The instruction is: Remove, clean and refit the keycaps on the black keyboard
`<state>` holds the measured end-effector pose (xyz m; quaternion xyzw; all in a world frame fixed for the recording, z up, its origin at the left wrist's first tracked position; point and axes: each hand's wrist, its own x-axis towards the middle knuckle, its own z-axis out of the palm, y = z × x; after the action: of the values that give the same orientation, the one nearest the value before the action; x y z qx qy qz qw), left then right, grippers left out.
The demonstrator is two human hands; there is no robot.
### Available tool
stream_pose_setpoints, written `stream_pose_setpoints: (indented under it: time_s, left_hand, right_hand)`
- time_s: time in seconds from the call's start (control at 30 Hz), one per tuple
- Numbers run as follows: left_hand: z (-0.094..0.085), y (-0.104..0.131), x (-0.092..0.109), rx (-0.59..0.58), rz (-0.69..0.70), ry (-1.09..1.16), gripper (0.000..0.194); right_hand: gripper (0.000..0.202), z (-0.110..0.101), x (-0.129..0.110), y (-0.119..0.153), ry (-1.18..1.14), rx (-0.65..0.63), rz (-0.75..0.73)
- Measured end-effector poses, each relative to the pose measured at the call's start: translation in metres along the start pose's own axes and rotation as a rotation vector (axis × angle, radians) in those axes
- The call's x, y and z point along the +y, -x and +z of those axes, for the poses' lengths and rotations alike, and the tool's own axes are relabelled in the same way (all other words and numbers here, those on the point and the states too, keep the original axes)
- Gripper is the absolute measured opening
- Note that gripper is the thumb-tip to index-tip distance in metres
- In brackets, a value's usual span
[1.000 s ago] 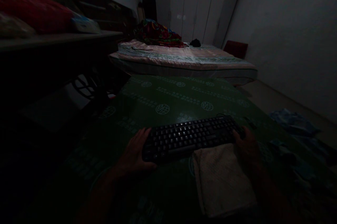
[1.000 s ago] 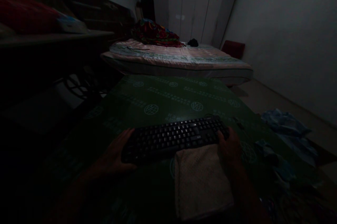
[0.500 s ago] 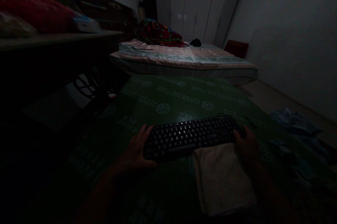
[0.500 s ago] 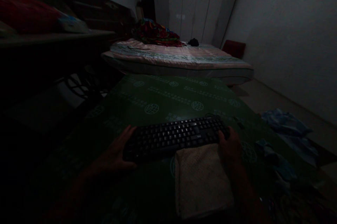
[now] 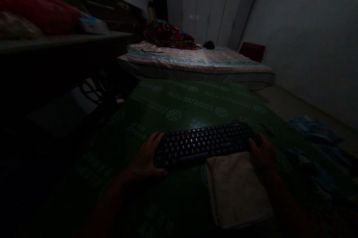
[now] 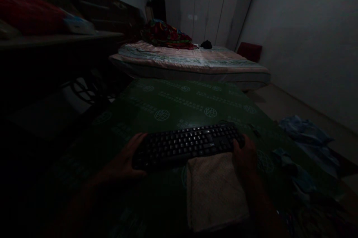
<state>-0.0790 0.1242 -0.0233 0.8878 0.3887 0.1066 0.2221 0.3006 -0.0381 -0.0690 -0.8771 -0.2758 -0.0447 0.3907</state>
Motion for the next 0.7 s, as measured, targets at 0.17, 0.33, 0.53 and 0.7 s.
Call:
stream_pose_setpoints:
  time_s: [0.17,0.33,0.53,0.7]
  left_hand:
    - [0.0031,-0.0007,-0.0047,0.039,0.061,0.027,0.109]
    - [0.0045,-0.0024,-0.0072,0.028,0.071,0.04,0.107]
    - [0.0026,-0.0032,-0.0023,0.037,0.07,0.041,0.107]
    - [0.0025,-0.0019,-0.0007,0.057,0.089,0.032,0.103]
  right_hand:
    - [0.06,0.0012,0.0019,0.0,-0.022,0.034,-0.028]
    - [0.063,0.0021,0.0044,-0.002,-0.068,0.034,-0.007]
    - [0.067,0.0004,0.0022,-0.0009,-0.09,0.051,0.06]
    - [0.07,-0.0031,-0.0003,-0.0002,-0.123,0.026,0.091]
